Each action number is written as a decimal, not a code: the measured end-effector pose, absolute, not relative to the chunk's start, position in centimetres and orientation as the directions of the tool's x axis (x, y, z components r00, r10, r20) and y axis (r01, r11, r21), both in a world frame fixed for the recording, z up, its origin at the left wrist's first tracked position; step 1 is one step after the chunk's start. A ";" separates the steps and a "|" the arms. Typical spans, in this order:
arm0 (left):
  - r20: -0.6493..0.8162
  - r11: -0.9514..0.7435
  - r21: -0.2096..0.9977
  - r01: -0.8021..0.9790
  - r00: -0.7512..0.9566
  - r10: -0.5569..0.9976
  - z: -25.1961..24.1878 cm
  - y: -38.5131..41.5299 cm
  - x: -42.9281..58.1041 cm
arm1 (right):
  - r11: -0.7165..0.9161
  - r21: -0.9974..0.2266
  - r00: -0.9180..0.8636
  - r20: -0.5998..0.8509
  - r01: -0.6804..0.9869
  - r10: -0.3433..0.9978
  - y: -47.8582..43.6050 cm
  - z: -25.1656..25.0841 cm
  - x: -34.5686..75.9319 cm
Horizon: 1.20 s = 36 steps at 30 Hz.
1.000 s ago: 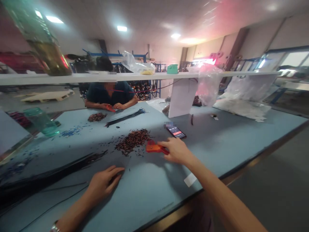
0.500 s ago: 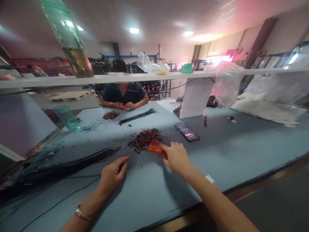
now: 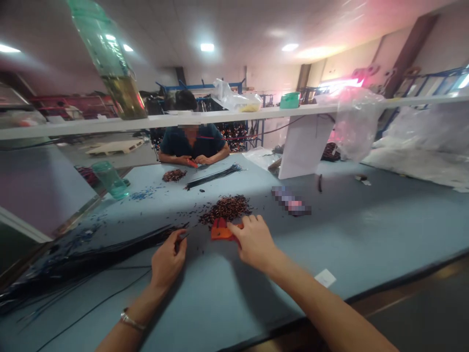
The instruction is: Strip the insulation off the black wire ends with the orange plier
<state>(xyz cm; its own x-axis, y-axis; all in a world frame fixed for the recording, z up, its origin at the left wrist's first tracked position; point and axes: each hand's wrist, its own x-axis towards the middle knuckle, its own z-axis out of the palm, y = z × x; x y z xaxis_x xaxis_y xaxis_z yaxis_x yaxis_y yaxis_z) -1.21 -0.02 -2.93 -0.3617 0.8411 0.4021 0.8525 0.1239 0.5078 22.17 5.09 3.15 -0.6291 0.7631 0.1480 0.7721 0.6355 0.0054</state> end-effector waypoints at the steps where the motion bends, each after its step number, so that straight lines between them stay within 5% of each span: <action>1: 0.401 0.130 0.523 0.842 -0.378 0.834 -2.9 0.1 -1.4 | 0.682 0.004 -0.676 0.142 0.731 0.723 4.9 3.5 21.8; 7: 0.401 0.172 0.599 0.782 -0.479 0.781 -2.8 0.4 -2.2 | 0.895 -0.027 -0.895 0.020 0.444 0.445 5.3 3.9 19.1; 15: 0.372 0.114 0.609 0.785 -0.409 0.833 -3.0 0.0 -1.3 | 0.697 0.041 -0.697 0.094 0.716 0.711 8.9 4.5 22.2; 18: 0.367 0.060 0.603 0.796 -0.344 0.864 -2.9 0.0 -1.1 | 0.709 -0.135 -0.700 0.116 0.692 0.705 6.7 3.2 22.9; 23: 0.375 0.029 0.584 0.811 -0.301 0.877 -3.1 -0.1 -1.3 | 0.675 -0.238 -0.673 0.104 0.698 0.733 5.6 0.5 23.3; 26: 0.380 0.016 0.578 0.816 -0.286 0.880 -3.1 -0.2 -1.2 | 0.506 -0.572 -0.551 0.110 0.646 0.827 6.7 0.4 23.6; 30: 0.387 0.012 0.579 0.815 -0.288 0.876 -2.9 -0.4 -1.0 | 0.132 -0.976 -0.555 0.013 0.175 0.832 7.5 0.9 23.2; 33: 0.387 -0.005 0.593 0.806 -0.279 0.879 -2.4 -0.3 -0.7 | -0.209 -0.970 -0.670 -0.073 -0.125 0.739 7.3 0.3 22.4; 36: 0.382 -0.038 0.625 0.779 -0.263 0.886 -1.9 0.3 0.3 | -0.416 -0.875 -0.711 -0.125 -0.250 0.692 6.9 -1.2 21.8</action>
<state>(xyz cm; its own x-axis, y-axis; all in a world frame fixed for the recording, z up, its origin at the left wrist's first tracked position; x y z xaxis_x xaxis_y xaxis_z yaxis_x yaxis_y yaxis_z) 0.33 0.33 -1.88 -0.2632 0.8858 0.3822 0.7794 -0.0382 0.6253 21.79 6.89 -1.25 -0.7113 0.6916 -0.1253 -0.2500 -0.4155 -0.8745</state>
